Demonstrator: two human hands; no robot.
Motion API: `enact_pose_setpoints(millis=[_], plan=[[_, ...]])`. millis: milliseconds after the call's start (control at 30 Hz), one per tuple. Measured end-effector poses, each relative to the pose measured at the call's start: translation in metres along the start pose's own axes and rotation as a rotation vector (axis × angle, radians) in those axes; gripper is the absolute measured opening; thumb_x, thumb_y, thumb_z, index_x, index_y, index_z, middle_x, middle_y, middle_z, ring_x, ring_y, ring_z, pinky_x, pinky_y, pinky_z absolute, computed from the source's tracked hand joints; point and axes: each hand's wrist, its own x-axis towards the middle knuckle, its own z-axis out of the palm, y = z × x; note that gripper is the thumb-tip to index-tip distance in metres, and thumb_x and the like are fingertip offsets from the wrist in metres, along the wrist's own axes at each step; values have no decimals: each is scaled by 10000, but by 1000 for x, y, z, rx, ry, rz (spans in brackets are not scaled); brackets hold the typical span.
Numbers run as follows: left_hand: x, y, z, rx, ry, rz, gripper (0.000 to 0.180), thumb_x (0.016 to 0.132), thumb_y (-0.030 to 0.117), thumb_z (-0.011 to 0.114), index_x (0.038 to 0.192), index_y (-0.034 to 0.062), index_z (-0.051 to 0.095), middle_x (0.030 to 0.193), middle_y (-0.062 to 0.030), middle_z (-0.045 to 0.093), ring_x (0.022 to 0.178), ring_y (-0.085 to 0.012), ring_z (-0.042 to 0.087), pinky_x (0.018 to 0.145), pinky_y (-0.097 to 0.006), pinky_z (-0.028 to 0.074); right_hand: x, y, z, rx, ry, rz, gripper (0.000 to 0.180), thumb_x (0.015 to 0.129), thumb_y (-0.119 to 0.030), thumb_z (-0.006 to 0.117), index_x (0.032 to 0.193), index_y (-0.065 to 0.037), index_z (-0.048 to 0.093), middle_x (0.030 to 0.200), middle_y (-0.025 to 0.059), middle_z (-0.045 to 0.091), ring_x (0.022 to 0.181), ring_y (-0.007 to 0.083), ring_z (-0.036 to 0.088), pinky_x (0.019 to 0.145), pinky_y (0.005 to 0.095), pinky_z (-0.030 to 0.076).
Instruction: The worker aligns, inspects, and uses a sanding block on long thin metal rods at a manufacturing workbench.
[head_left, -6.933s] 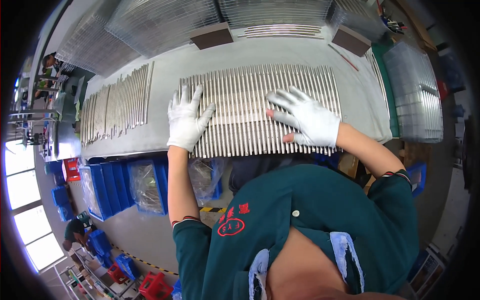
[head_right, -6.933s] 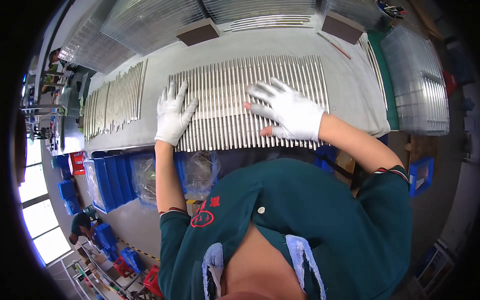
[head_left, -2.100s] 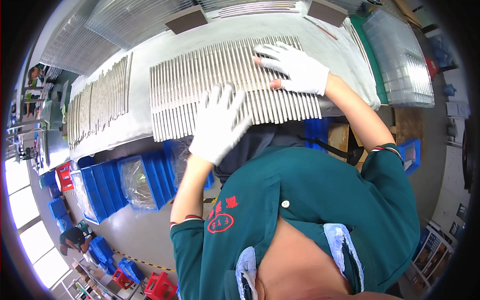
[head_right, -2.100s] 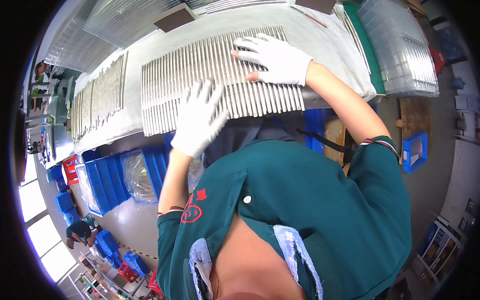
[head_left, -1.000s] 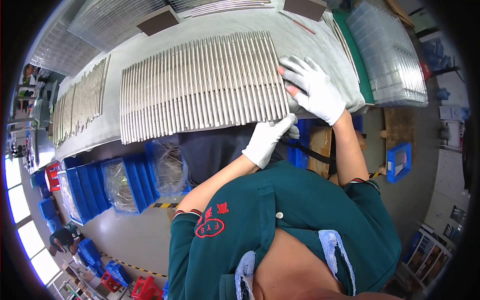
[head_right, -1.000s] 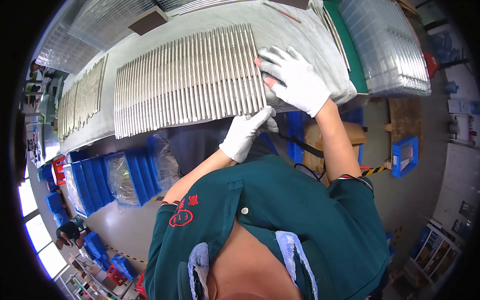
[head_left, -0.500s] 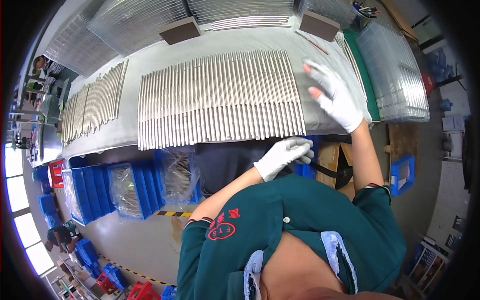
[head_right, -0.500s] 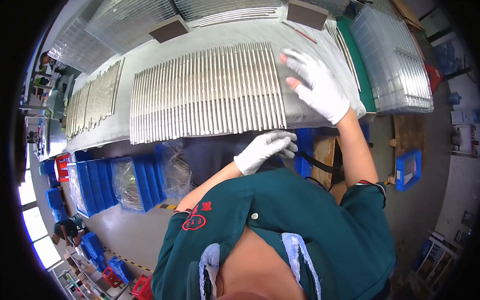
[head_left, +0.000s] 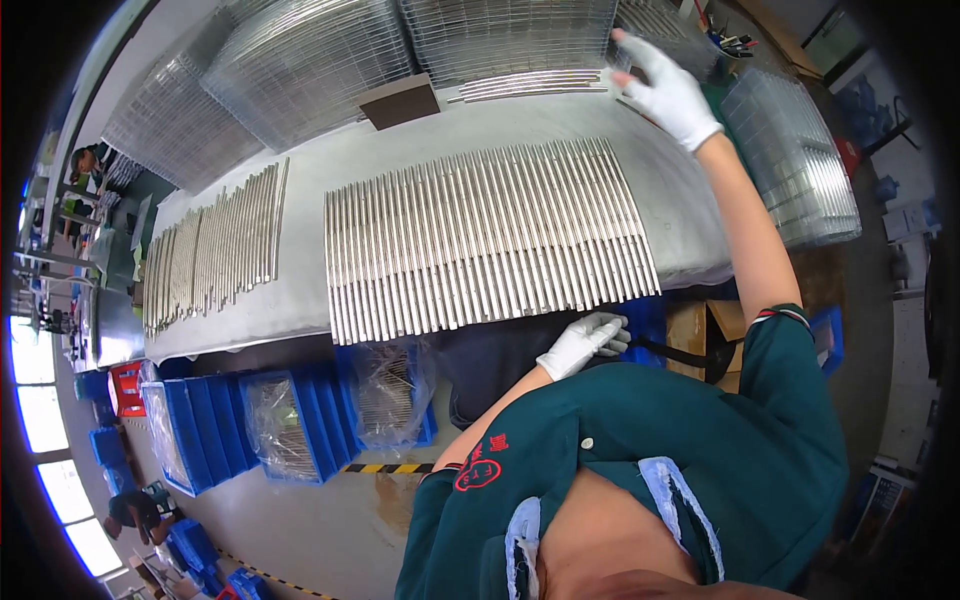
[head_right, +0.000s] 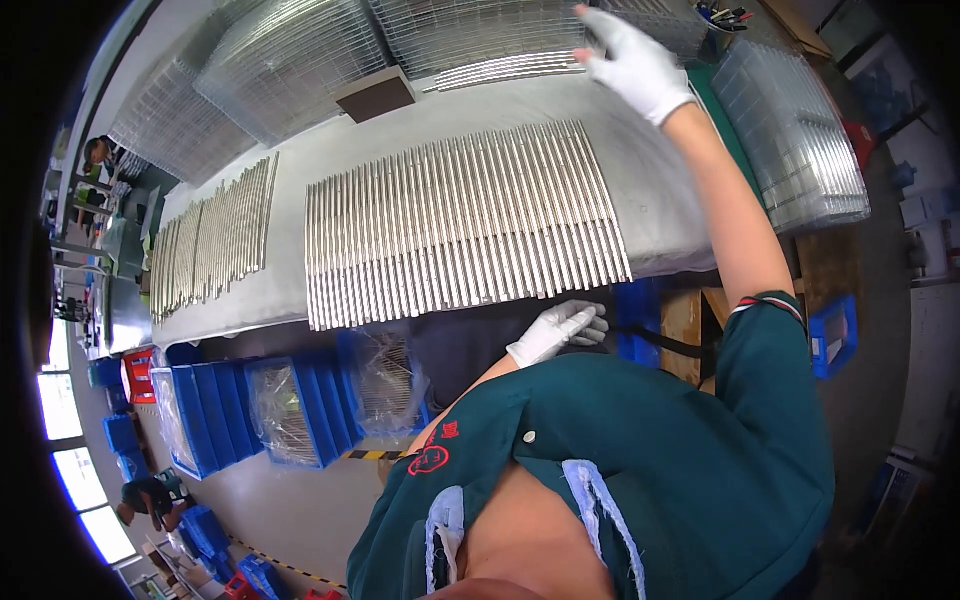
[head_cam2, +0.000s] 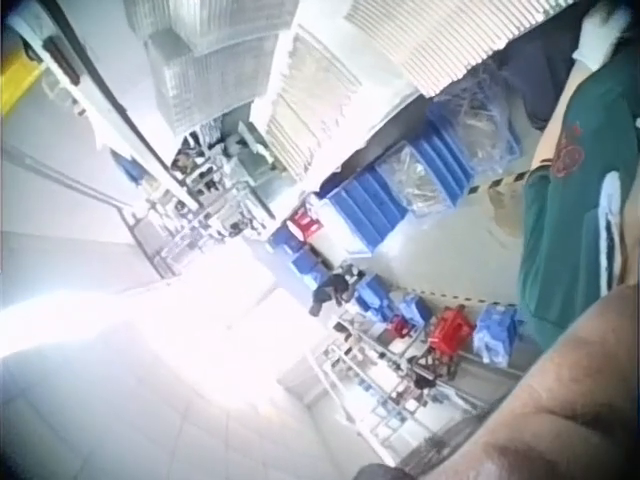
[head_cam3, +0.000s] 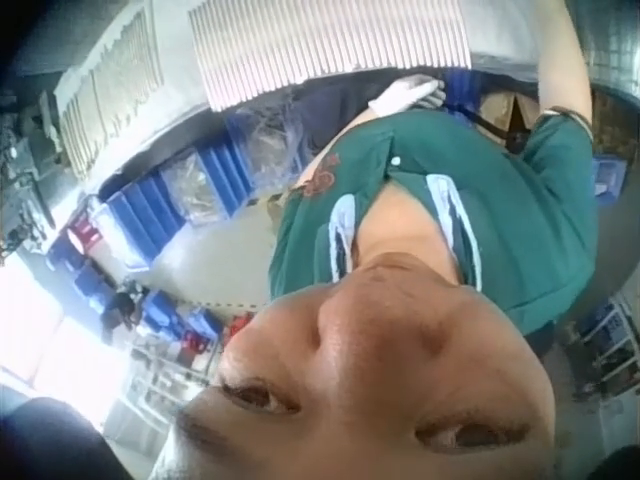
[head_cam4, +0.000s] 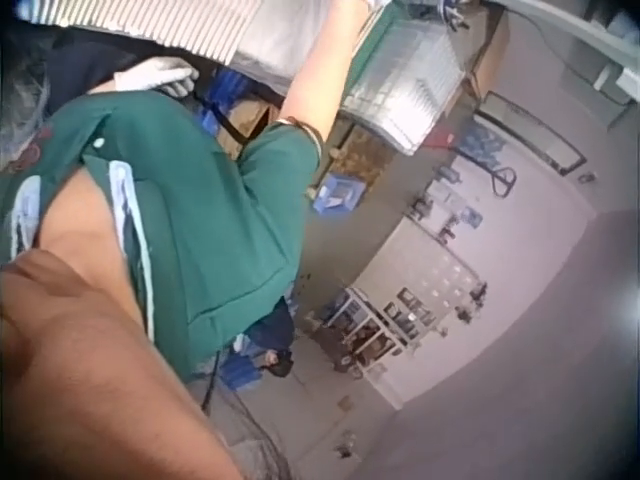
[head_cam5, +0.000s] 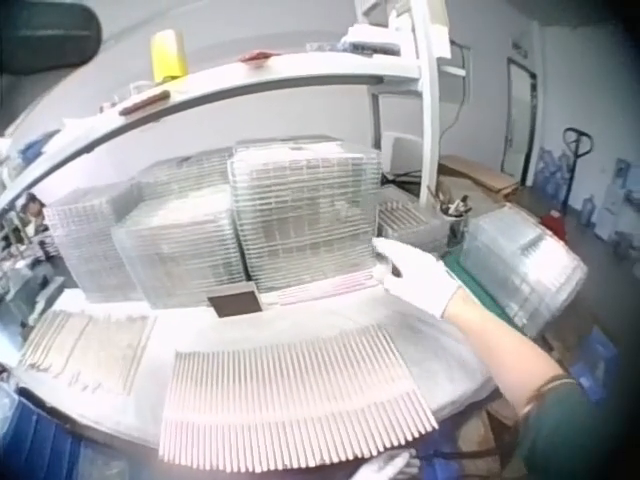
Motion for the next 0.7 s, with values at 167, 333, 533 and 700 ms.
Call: enact_pose_setpoints(millis=[167,333,533,700], plan=[[-3,5,3,28,35,-72,324,978,213,518,1220,-2,513,1028,-65,603,898,-127,586,802,-270,512,40,-90,90,-93,-205,-289,613,857,-304,601,1396,-91,402,1415,144,430,1272,286,455,1077,370,358],[-6,11,3,8,22,-103,332,983,217,507,1222,-12,507,997,-70,604,887,-123,587,800,-264,511,77,-129,148,-152,-164,-303,587,859,-293,604,1387,-114,421,1224,81,569,1116,258,566,964,391,441],[-8,12,6,53,26,-99,327,980,215,513,1212,-15,515,968,-71,605,862,-126,588,798,-267,512,58,-138,124,-196,-197,-171,380,835,-191,603,1209,-128,593,1105,89,612,986,272,618,873,380,501],[-10,16,11,183,75,-68,330,980,222,513,1233,10,530,1033,-82,612,897,-134,592,835,-292,514,8,-82,59,-15,49,-363,268,718,-13,621,976,-88,623,1035,47,643,968,257,621,871,369,497]])
